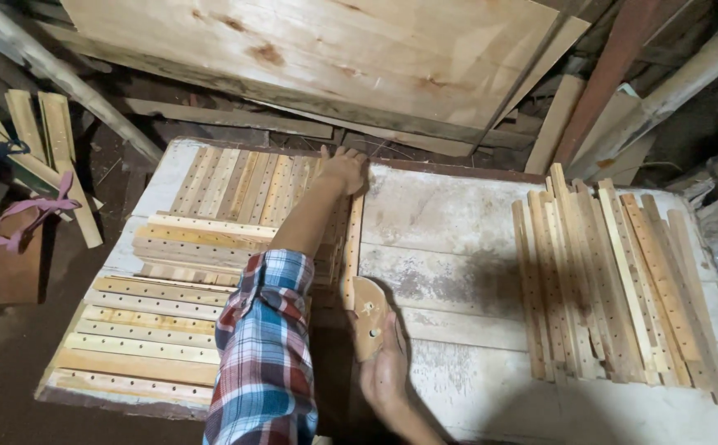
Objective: Sorting wooden slats and using a wooden gauge tool to align them on a work table
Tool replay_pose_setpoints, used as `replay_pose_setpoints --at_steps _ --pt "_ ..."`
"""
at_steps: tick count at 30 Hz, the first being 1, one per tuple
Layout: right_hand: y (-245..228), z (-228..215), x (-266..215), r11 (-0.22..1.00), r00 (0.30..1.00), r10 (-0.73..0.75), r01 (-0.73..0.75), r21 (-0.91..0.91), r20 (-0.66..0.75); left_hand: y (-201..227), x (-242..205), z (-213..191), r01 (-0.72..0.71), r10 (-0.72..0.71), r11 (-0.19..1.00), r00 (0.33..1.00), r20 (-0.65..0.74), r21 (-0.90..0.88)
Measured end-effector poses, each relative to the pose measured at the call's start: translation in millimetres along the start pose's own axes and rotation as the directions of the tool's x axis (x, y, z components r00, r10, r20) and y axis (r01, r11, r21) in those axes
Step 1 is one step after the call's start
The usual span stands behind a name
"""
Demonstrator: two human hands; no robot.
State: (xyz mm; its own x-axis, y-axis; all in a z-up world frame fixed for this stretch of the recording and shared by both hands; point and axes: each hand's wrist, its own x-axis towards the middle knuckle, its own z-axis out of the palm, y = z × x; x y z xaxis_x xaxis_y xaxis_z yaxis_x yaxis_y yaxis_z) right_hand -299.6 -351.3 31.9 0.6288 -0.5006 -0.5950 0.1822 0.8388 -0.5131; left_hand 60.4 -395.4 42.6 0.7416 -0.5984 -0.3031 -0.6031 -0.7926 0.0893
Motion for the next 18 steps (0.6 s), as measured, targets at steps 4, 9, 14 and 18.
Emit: replay_pose_setpoints --at_steps 4,9,14,18 --pt "-26 5 -15 0.991 0.983 -0.121 0.128 -0.047 0.135 -4 -13 -15 -0.060 0.035 0.987 0.985 -0.170 -0.149" --pt "-55 24 -6 0.919 0.914 -0.288 0.348 -0.185 0.287 -58 -15 -13 0.051 -0.193 0.969 0.768 -0.611 -0.242" --pt "-53 47 64 0.950 0.954 -0.204 0.247 -0.189 0.222 -151 -107 -11 0.166 -0.498 0.843 0.603 -0.624 -0.512" --pt "-33 66 102 0.924 0.907 -0.066 0.213 -0.317 0.415 -245 -163 36 0.268 -0.697 0.693 0.488 -0.526 -0.669"
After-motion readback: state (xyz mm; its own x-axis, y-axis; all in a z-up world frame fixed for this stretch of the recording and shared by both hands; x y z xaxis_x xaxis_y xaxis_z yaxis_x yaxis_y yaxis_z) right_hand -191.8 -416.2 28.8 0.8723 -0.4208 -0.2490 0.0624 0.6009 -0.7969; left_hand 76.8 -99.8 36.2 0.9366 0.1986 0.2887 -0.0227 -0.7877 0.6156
